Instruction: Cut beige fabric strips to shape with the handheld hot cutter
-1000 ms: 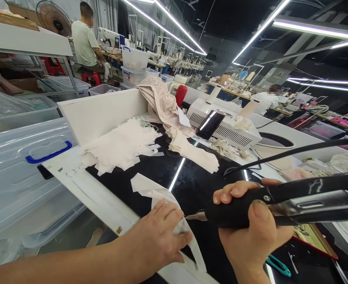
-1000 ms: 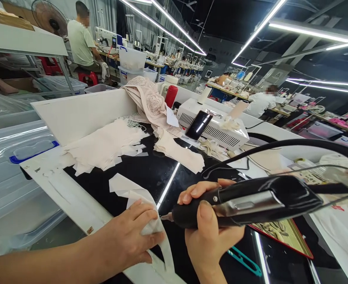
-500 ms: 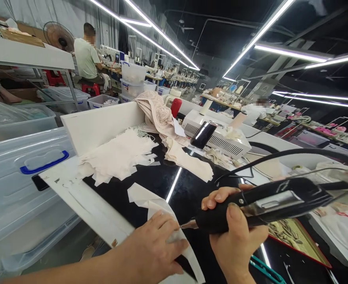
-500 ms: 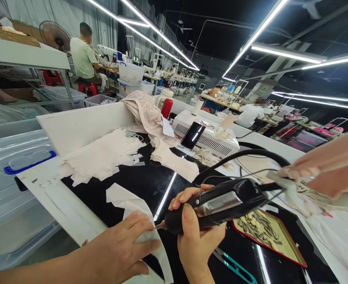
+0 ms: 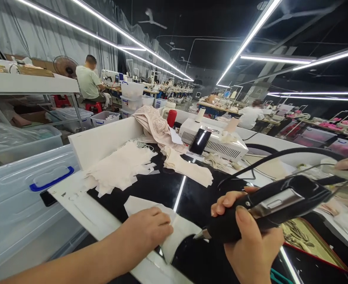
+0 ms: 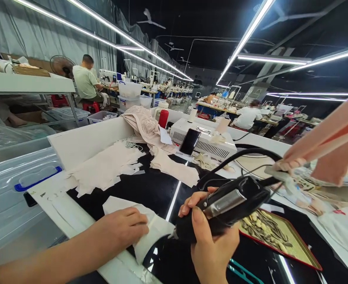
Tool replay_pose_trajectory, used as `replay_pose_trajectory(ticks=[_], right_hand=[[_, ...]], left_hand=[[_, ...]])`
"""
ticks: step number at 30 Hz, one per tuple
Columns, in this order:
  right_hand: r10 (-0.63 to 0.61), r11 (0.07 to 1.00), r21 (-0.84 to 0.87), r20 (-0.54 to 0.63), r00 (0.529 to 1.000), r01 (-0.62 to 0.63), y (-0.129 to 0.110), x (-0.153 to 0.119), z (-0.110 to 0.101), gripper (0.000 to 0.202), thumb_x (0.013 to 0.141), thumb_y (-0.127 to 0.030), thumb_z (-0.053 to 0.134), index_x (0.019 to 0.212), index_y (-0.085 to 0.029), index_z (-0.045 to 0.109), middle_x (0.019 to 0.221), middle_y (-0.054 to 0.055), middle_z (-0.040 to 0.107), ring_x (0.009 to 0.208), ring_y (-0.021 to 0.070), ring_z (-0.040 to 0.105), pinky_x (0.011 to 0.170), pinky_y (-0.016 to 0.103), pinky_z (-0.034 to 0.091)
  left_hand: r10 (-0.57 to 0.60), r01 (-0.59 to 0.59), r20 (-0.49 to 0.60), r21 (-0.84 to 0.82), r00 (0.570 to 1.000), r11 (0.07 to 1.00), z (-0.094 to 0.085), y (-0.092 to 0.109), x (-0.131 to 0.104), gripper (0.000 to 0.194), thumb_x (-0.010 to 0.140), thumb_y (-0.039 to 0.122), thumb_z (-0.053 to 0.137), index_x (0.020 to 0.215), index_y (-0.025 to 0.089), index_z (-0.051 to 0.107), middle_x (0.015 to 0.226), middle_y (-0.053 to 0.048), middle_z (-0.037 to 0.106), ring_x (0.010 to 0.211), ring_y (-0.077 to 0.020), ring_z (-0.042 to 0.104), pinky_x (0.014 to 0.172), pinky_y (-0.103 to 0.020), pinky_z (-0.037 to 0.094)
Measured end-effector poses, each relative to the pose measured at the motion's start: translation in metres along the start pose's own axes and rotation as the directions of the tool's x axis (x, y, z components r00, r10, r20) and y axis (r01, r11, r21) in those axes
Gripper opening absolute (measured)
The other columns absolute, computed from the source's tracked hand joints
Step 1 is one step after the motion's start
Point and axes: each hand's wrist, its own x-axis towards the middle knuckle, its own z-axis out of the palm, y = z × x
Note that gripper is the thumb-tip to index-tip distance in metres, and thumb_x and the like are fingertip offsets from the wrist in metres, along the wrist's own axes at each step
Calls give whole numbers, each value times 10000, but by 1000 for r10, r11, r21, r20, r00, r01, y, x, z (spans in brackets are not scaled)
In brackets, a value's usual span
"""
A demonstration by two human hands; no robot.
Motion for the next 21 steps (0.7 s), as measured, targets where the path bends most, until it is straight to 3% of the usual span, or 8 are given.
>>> replay_pose_trajectory(ticks=[7, 13, 21], right_hand=[[-34, 999, 2, 15, 999, 34, -21, -13, -9, 356, 807, -314, 855, 1089, -255, 645, 718, -39, 667, 550, 156, 610, 492, 296, 557], [-43, 999, 6, 7, 999, 43, -24, -22, -11, 349, 833, -325, 850, 1103, -259, 638, 733, -40, 663, 555, 150, 610, 503, 288, 555], [-78, 997, 1, -6, 997, 78, -11, -23, -7, 381, 835, -320, 855, 1128, -248, 623, 743, -49, 668, 567, 152, 620, 519, 296, 548]], left_hand=[[-120, 108, 32, 262, 992, 959, 13, 22, 10, 99, 988, 135, 673, 1022, 191, 599, 1006, -44, 663, 844, -243, 615, 715, -368, 496], [-160, 153, -4, 316, 987, 936, 15, 34, 11, 92, 996, 123, 613, 1070, 175, 596, 1077, -83, 668, 875, -257, 630, 716, -386, 505], [-160, 168, -51, 359, 986, 918, 13, 42, 12, 111, 960, 106, 636, 1030, 183, 597, 973, -46, 640, 799, -235, 610, 679, -373, 504]])
